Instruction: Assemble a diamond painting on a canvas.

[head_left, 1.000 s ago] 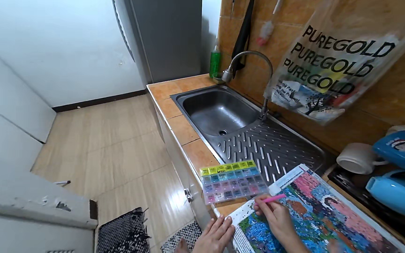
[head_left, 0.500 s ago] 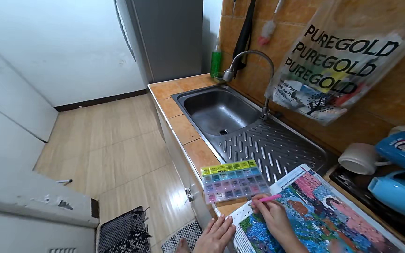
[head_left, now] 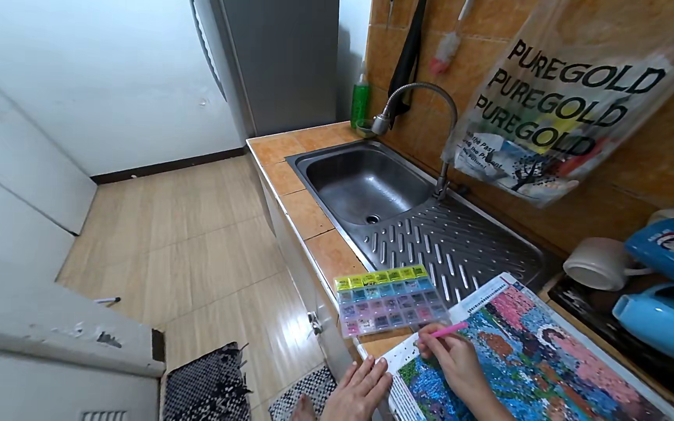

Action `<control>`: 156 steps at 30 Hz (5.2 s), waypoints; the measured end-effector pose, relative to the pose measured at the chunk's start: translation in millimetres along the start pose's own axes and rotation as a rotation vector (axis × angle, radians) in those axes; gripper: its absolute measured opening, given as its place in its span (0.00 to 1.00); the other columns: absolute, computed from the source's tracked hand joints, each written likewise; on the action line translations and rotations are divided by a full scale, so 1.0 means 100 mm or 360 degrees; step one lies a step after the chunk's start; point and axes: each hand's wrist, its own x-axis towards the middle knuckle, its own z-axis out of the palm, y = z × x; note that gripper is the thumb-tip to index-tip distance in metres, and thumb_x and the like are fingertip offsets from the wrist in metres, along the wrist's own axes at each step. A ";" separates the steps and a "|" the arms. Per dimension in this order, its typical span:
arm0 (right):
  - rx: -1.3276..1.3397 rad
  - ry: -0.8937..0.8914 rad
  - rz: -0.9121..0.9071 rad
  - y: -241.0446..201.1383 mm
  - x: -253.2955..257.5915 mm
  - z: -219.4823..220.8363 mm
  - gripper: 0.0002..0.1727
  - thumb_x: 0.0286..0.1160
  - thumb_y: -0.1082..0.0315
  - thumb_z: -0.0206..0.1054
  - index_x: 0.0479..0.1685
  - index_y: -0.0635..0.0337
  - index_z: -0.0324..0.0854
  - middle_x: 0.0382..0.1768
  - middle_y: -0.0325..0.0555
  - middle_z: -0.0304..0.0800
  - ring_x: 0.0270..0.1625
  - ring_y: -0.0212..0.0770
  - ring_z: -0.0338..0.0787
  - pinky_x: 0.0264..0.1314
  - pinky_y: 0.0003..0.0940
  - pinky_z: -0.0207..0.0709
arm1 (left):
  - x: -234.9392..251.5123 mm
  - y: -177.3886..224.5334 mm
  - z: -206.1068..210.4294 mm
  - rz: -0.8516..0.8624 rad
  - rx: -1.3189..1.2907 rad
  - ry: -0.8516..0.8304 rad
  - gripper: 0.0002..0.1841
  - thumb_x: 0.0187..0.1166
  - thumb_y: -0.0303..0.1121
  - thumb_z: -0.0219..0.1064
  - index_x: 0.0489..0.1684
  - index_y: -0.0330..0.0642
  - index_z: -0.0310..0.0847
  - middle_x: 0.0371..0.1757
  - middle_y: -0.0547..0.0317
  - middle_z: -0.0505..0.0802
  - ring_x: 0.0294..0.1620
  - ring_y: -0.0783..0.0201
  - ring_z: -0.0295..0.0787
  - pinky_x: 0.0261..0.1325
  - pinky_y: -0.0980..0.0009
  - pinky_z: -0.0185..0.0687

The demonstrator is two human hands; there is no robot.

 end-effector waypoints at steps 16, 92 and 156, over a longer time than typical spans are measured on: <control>0.0004 -0.0014 0.0032 -0.04 -0.04 -0.03 0.12 0.80 0.71 0.59 0.42 0.71 0.87 0.34 0.47 0.90 0.34 0.32 0.91 0.43 0.25 0.87 | 0.01 -0.01 -0.01 0.0006 -0.0029 -0.0006 0.27 0.67 0.09 0.60 0.67 0.34 0.86 0.76 0.42 0.85 0.80 0.38 0.78 0.78 0.39 0.72; 0.1310 0.0492 0.0989 -0.20 -0.77 -0.58 0.14 0.91 0.76 0.44 0.42 0.62 0.76 0.30 0.41 0.93 0.30 0.35 0.94 0.37 0.27 0.89 | 0.00 -0.11 0.14 0.0050 0.0258 0.0223 0.29 0.58 0.10 0.63 0.62 0.39 0.90 0.72 0.47 0.89 0.73 0.39 0.85 0.67 0.38 0.81; 0.0974 0.0420 0.0779 -0.15 -1.09 -0.44 0.09 0.85 0.81 0.49 0.42 0.62 0.74 0.28 0.37 0.92 0.27 0.33 0.94 0.35 0.28 0.91 | -0.01 -0.16 0.17 0.0073 0.0364 0.0314 0.28 0.62 0.14 0.59 0.63 0.42 0.90 0.70 0.50 0.91 0.72 0.43 0.87 0.67 0.42 0.83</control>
